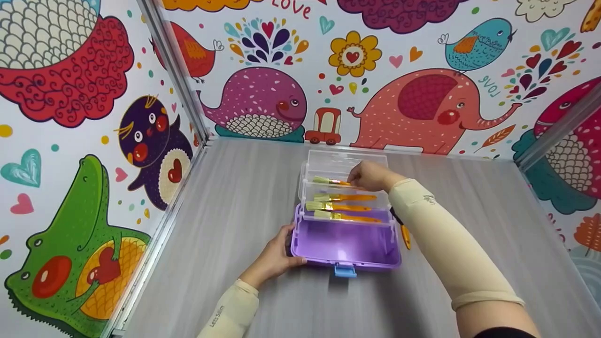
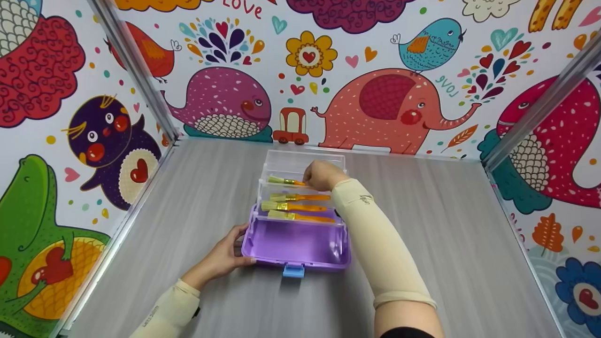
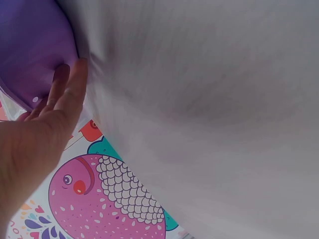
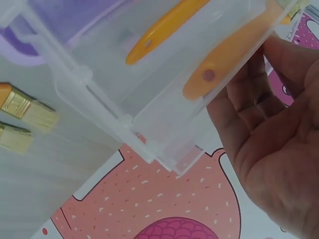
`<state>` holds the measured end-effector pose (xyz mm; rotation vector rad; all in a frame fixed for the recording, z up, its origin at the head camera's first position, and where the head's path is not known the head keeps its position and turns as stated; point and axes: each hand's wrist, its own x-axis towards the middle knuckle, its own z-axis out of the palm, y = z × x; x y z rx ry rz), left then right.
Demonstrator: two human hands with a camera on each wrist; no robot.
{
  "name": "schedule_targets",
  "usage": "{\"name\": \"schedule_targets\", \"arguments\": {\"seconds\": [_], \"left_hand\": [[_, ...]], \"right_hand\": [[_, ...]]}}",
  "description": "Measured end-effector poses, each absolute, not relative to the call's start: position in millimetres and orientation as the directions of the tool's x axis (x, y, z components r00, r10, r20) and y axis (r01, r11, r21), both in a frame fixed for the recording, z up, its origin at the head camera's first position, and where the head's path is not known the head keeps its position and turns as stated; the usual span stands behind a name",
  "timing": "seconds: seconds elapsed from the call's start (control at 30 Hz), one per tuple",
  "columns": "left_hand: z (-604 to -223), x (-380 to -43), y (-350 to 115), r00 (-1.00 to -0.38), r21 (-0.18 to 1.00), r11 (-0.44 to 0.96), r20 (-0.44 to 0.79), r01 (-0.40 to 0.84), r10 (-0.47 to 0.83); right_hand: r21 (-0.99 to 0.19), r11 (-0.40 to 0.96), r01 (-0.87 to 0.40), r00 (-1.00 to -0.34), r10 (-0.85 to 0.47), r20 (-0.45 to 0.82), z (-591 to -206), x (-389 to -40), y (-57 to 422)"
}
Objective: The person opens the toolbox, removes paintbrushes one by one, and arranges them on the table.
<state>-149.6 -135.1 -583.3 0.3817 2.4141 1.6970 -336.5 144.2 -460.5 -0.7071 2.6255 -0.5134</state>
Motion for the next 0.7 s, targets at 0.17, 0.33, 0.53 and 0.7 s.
{"name": "schedule_targets", "arguments": {"seconds": [0.17, 0.33, 0.53, 0.7], "left_hand": [[-582.6, -150.0, -135.1, -0.955, 0.931, 0.347, 0.005, 0.113, 0.296], [-583.7, -150.3, -135.6, -0.955, 0.926, 0.358, 0.01, 0.121, 0.297], [-585.6, -149.9, -135.4, -0.951, 0.94, 0.321, 0.013, 0.117, 0.309], [-585.1, -149.5, -134.8, -0.949, 0.952, 0.284, 0.02, 0.114, 0.316]], "right_hand": [[-0.4, 0.798, -0.452, -0.798, -0.562, -0.219, -461.1, -336.5, 146.6], [-0.379, 0.803, -0.46, -0.803, -0.558, -0.208, -461.8, -336.5, 148.8], [-0.385, 0.795, -0.469, -0.795, -0.57, -0.21, -461.8, -335.7, 150.9], [-0.387, 0.804, -0.451, -0.791, -0.561, -0.243, -460.3, -334.6, 151.0]]}}
